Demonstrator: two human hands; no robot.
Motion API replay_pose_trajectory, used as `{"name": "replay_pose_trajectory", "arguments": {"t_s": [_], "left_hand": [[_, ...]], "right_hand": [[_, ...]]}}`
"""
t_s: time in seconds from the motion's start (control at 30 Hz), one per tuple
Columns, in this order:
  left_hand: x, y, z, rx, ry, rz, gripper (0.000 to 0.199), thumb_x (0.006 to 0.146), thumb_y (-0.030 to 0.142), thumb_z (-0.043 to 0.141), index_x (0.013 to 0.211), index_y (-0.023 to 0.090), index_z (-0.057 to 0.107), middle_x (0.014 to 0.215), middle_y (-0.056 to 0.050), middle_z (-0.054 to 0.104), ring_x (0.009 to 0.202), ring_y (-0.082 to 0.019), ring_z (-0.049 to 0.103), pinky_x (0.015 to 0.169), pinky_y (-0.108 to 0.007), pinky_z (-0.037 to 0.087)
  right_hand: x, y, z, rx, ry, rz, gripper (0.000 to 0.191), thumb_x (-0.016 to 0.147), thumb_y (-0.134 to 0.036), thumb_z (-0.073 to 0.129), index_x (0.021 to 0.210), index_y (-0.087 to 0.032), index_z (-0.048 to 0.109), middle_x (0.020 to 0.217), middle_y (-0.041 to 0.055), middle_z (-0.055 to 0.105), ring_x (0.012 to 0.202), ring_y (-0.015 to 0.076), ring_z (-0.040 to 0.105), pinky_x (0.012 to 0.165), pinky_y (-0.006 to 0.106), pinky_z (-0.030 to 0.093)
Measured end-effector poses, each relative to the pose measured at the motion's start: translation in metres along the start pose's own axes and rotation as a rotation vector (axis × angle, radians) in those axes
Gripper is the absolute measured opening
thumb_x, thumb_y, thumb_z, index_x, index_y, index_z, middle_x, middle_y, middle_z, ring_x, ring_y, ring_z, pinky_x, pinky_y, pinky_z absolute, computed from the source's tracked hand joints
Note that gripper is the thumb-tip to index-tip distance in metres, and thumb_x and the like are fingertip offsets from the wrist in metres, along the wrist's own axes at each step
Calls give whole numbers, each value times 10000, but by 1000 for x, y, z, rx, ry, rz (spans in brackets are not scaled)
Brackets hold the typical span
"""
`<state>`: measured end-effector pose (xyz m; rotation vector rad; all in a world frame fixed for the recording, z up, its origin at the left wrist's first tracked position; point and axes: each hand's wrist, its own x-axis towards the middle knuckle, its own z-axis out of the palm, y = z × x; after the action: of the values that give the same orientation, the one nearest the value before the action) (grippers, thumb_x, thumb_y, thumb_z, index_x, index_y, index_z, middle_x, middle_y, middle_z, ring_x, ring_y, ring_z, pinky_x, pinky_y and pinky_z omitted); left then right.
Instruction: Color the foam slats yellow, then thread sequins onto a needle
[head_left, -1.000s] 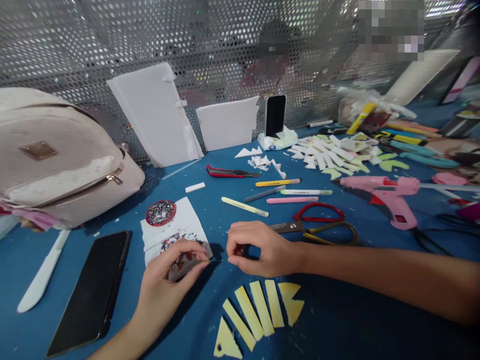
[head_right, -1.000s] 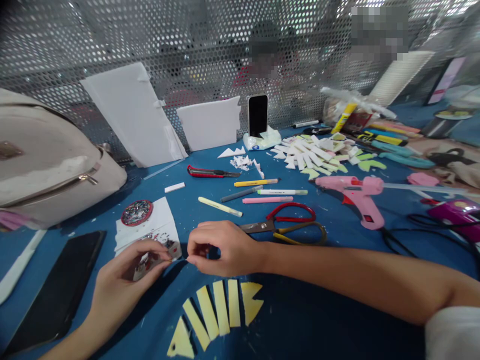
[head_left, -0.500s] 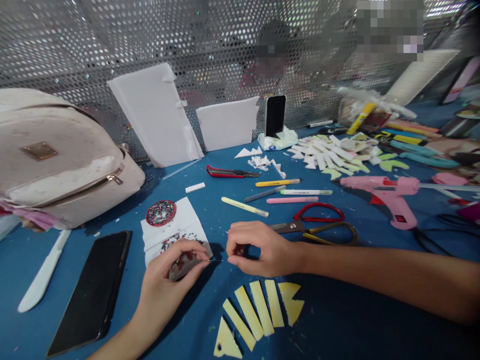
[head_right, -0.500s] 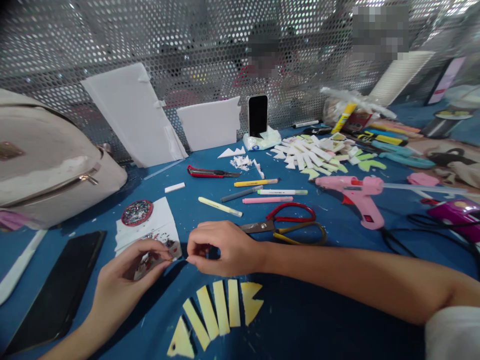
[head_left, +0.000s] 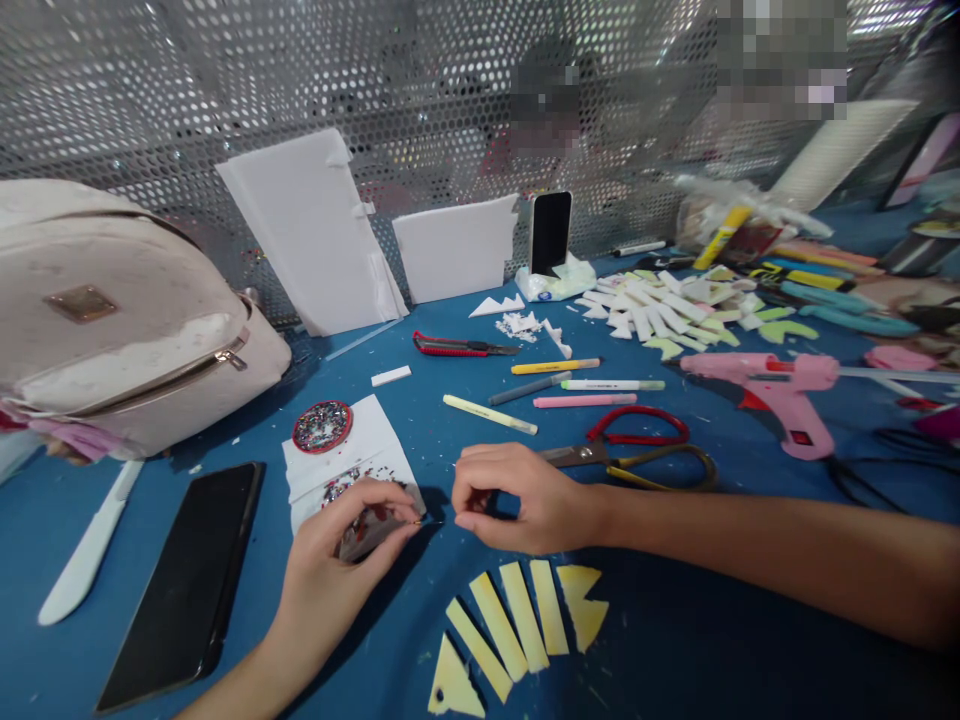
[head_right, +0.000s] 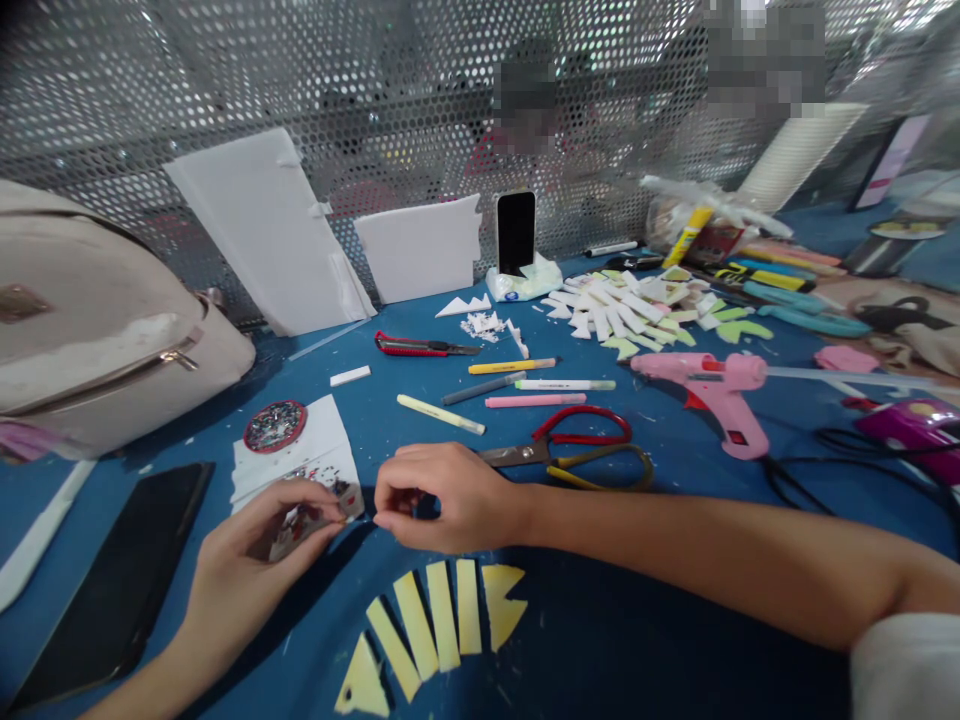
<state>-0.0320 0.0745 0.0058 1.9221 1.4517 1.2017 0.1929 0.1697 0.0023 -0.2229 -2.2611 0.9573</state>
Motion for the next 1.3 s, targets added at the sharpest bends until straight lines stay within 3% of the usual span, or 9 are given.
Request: {"name": "replay_pose_trajectory", "arguments": {"t_s": [0.5, 0.77, 1.3], "left_hand": [[-3, 0, 1, 17, 26, 140, 150, 890, 108, 715, 976, 230, 699, 863, -6, 743, 806, -159, 700, 765, -278, 558], [-3, 3, 0, 40, 8, 229, 207, 876, 74, 725, 997, 240, 696, 861, 13, 745, 799, -143, 697, 771, -259, 552], [-6, -3, 1, 32, 25, 247, 268, 877, 50, 713, 1060, 245, 695, 917, -2, 753, 861, -167, 702, 807, -304, 551]], "right_hand": [[-1, 1, 1, -29, -7, 2, 125, 923, -208, 608, 803, -178, 593, 726, -6, 593, 701, 117, 532, 656, 231, 433], [-1, 0, 2, -55, -24, -15, 128, 919, -205, 606, 795, -179, 588, 715, -12, 591, 688, 113, 532, 647, 218, 423], [-1, 1, 3, -118, -40, -27, 141, 929, -217, 591, 792, -184, 576, 709, -18, 582, 668, 107, 530, 634, 217, 416]]}}
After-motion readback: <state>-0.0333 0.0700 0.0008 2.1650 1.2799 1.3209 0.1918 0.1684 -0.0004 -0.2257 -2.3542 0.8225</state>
